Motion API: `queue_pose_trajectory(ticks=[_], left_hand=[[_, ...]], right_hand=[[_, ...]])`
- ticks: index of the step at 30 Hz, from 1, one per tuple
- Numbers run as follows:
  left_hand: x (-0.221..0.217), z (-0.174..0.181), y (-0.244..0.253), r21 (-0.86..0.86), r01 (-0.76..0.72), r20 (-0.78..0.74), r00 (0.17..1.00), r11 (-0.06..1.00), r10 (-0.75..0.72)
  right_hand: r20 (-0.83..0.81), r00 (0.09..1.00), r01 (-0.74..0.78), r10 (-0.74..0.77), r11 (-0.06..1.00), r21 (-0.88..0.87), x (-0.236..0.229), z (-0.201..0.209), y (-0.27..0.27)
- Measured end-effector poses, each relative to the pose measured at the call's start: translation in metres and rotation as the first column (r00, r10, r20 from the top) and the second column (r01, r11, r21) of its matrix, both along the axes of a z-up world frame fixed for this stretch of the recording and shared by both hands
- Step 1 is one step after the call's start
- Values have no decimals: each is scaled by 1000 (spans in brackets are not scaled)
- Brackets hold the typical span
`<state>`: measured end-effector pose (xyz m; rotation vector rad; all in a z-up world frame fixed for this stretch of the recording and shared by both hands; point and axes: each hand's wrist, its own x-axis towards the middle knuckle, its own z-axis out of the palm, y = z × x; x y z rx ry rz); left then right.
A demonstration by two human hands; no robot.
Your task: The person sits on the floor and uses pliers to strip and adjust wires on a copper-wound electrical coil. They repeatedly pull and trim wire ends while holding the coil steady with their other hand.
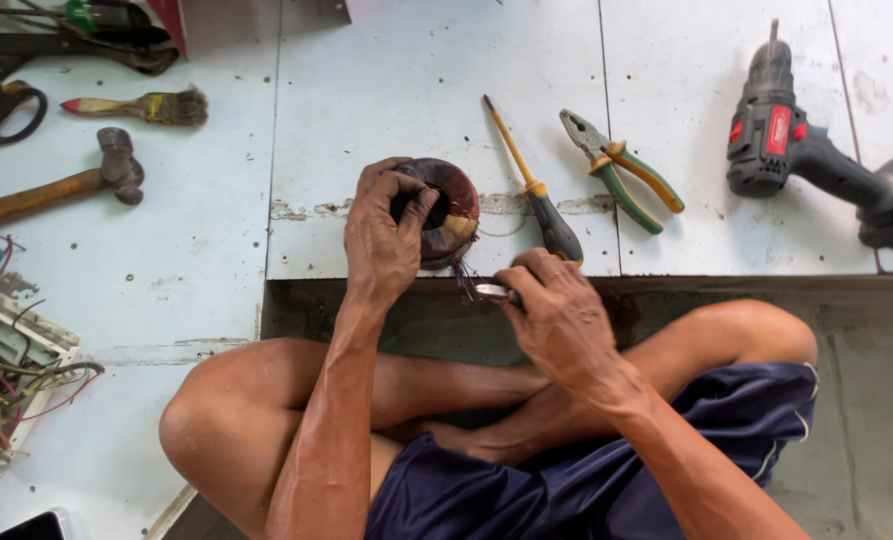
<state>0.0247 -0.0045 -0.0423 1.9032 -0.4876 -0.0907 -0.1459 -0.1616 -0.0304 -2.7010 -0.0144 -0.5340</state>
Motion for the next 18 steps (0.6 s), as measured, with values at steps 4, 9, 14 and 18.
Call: queue_pose_trajectory(ticks=[4, 9, 14, 18], left_hand=[[2, 3, -3, 18, -29, 6, 1000, 999, 29], [7, 11, -7, -47, 1, -59, 998, 999, -4], [11, 19, -7, -78, 42, -87, 995, 996, -49], [15, 16, -9, -50, 18, -69, 997, 999, -21]], right_hand=[[-119, 992, 15, -34, 987, -160, -3, 41, -17], [-568, 809, 121, -150, 989, -89, 5, 66, -30], [-565, 821, 113, -77, 993, 30, 19, 72, -36], [-361, 929, 43, -82, 992, -116, 25, 64, -40]])
